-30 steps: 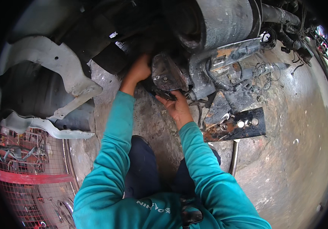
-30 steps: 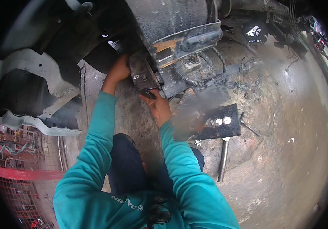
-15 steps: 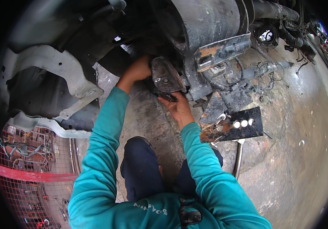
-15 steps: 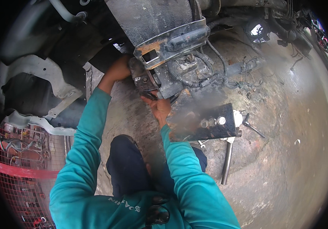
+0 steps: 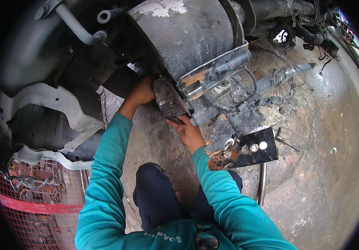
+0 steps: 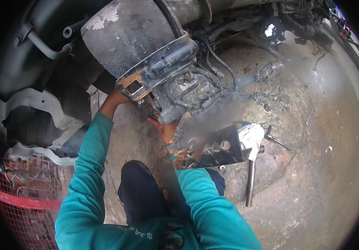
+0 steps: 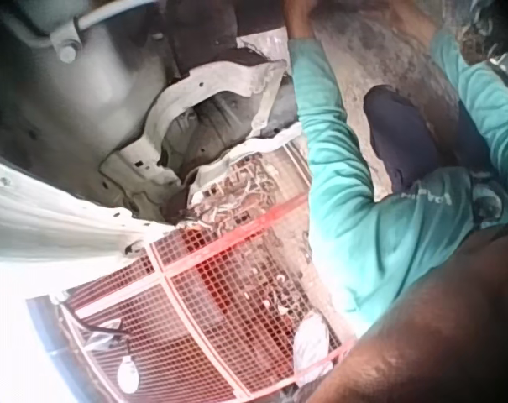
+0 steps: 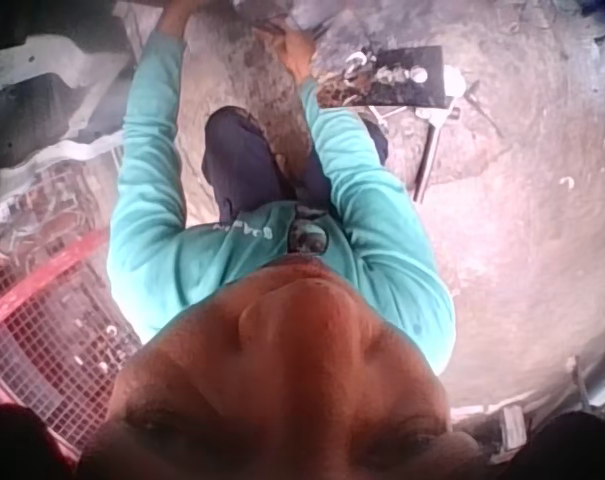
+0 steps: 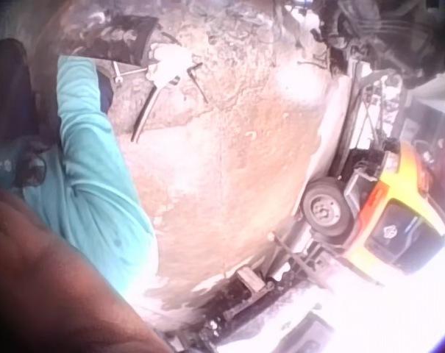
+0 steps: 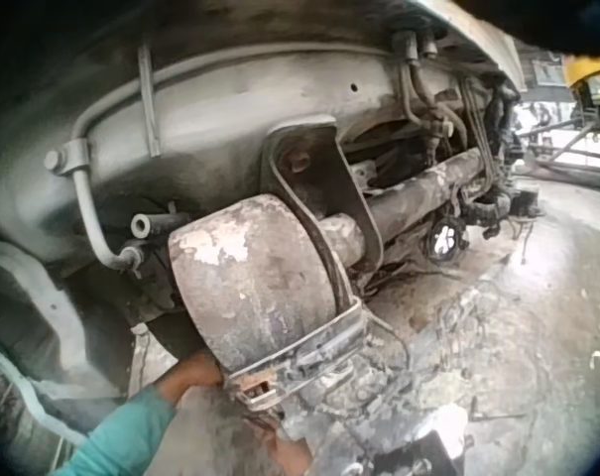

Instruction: The person sits on the ground under a vehicle and uses a wrench to loosen and tighten bolts on a metal bracket attached to the undercarriage. They repeatedly adjust the bracket and fasteners by hand and with the tool.

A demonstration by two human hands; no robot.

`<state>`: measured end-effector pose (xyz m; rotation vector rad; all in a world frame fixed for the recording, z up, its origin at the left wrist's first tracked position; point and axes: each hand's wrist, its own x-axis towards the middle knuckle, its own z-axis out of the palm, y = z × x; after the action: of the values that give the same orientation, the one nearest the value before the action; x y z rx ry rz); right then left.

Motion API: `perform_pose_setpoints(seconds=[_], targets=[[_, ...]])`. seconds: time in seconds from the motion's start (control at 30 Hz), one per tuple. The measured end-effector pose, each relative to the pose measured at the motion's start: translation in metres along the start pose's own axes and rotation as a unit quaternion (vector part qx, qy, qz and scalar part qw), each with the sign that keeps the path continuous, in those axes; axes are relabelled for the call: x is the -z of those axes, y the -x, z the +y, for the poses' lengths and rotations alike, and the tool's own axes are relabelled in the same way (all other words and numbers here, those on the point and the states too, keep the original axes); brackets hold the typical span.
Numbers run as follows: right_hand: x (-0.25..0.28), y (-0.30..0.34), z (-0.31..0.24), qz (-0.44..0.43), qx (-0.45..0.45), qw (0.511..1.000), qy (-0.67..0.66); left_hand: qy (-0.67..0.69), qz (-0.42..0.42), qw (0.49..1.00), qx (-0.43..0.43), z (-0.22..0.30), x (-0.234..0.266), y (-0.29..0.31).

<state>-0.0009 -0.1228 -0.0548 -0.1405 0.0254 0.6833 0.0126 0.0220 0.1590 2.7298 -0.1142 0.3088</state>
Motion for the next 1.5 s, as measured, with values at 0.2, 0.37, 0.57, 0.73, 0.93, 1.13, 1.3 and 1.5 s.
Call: perform_pose_setpoints(seconds=[0.2, 0.37, 0.57, 0.73, 0.93, 1.13, 1.3, 1.5], targets=[[0.014, -0.009, 0.006, 0.049, -0.021, 0.998, -0.029, 0.041, -0.044, 0.998, 0.007, 0.000, 0.007, -0.003], [0.014, -0.009, 0.008, 0.059, -0.024, 0.996, -0.055, 0.009, -0.045, 0.999, -0.011, -0.001, 0.010, 0.003], [0.006, -0.005, 0.004, 0.034, -0.006, 0.998, -0.047, -0.004, -0.116, 0.993, 0.025, -0.003, 0.014, -0.009], [0.019, -0.008, 0.007, -0.002, -0.003, 0.999, -0.041, -0.052, -0.053, 0.996, -0.040, 0.001, 0.013, 0.001], [0.020, -0.006, 0.008, 0.005, -0.015, 1.000, -0.026, -0.012, -0.066, 0.998, -0.016, -0.006, 0.010, 0.006], [0.016, -0.004, 0.005, 0.003, -0.019, 1.000, -0.020, 0.003, -0.044, 0.999, -0.032, -0.003, 0.010, 0.006], [0.016, -0.005, 0.004, 0.001, -0.033, 0.999, -0.002, -0.008, -0.049, 0.999, -0.013, 0.013, 0.014, 0.006], [0.001, 0.005, 0.003, -0.012, -0.073, 0.995, 0.069, 0.013, -0.044, 0.999, -0.014, 0.007, 0.014, 0.006]])
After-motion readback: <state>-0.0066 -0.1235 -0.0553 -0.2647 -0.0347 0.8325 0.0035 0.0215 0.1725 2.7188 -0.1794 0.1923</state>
